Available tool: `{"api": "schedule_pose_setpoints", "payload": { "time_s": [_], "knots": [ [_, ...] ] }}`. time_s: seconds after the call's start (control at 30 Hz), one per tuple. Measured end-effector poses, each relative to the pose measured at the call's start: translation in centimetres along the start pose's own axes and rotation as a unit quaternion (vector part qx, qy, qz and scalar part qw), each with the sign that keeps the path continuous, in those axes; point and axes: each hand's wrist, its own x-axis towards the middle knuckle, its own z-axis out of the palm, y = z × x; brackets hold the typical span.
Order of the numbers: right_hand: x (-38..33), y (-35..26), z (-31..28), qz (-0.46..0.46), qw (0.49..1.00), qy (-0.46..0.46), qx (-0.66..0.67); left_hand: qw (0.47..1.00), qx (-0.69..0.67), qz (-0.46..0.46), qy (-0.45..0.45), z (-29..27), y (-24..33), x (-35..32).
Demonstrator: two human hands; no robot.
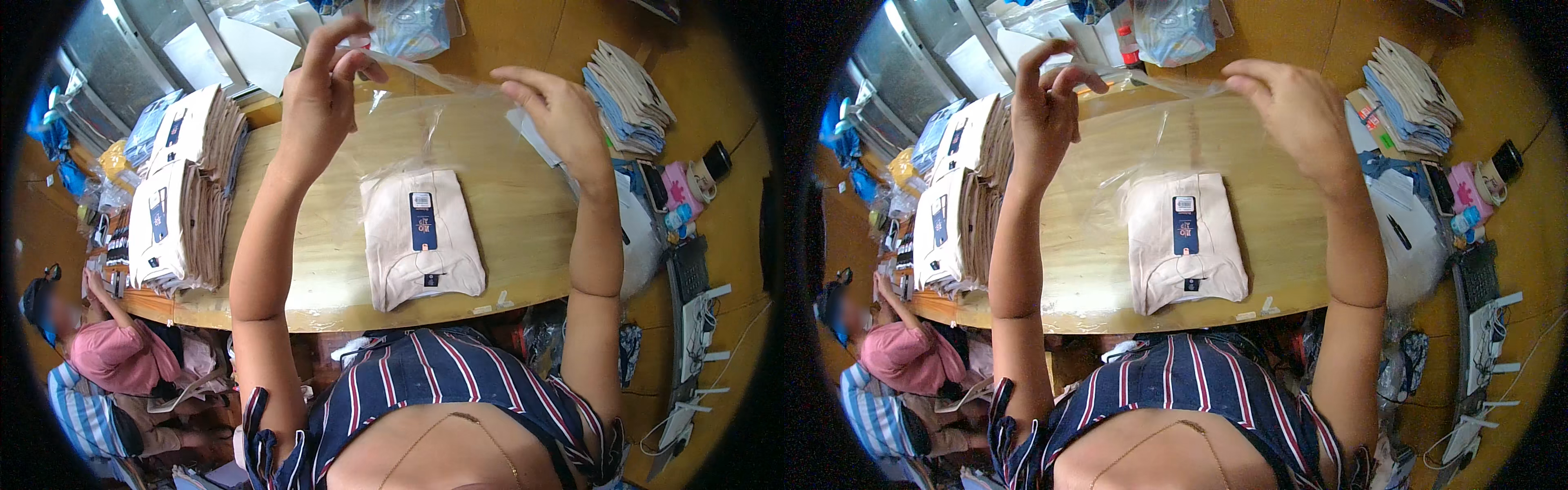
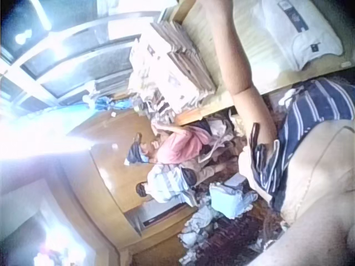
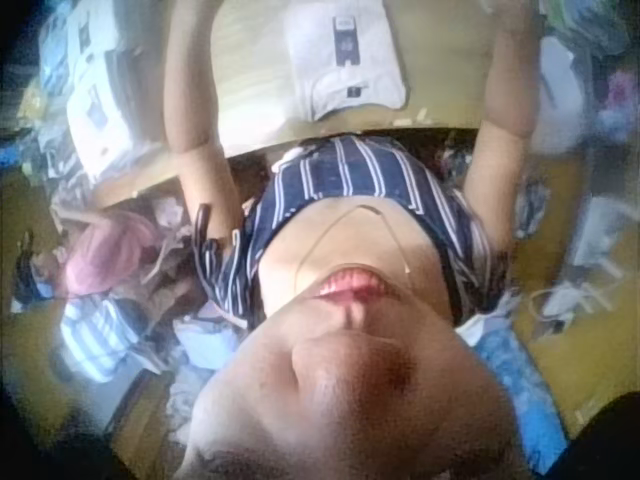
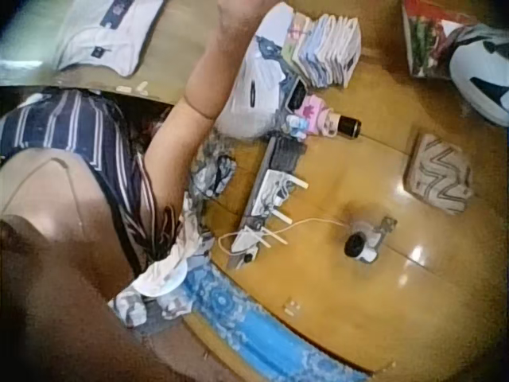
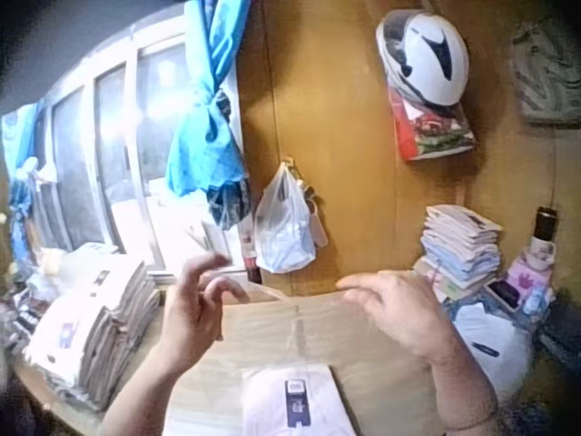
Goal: The person folds several shirts using a cardboard template and places them into plastic bags.
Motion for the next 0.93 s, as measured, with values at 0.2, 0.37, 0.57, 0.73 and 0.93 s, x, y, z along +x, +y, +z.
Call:
{"api": "schedule_pose_setpoints", "payload": {
  "time_s": [0.2,0.37,0.57,0.73,0.93],
  "knots": [
    [2.4,0.3,1.7,-0.123,0.974,-0.100,0.163,0.997,-0.003,-0.073,-0.016,-1.7,0.0,0.2],
    [2.9,0.3,6.4,-0.122,0.948,-0.064,0.286,0.996,0.031,-0.077,-0.042,-2.2,-0.8,0.1],
    [3.8,0.1,5.9,-0.036,0.915,-0.154,0.370,0.983,0.098,-0.105,-0.116,-4.4,-1.7,0.1],
    [4.7,3.0,5.4,-0.149,0.869,-0.226,0.415,0.979,0.071,-0.094,-0.163,-6.3,-4.0,0.9],
    [8.9,2.9,7.5,-0.089,0.969,-0.228,-0.041,0.923,0.381,-0.011,-0.053,-6.6,-10.2,4.6]
  ]
}}
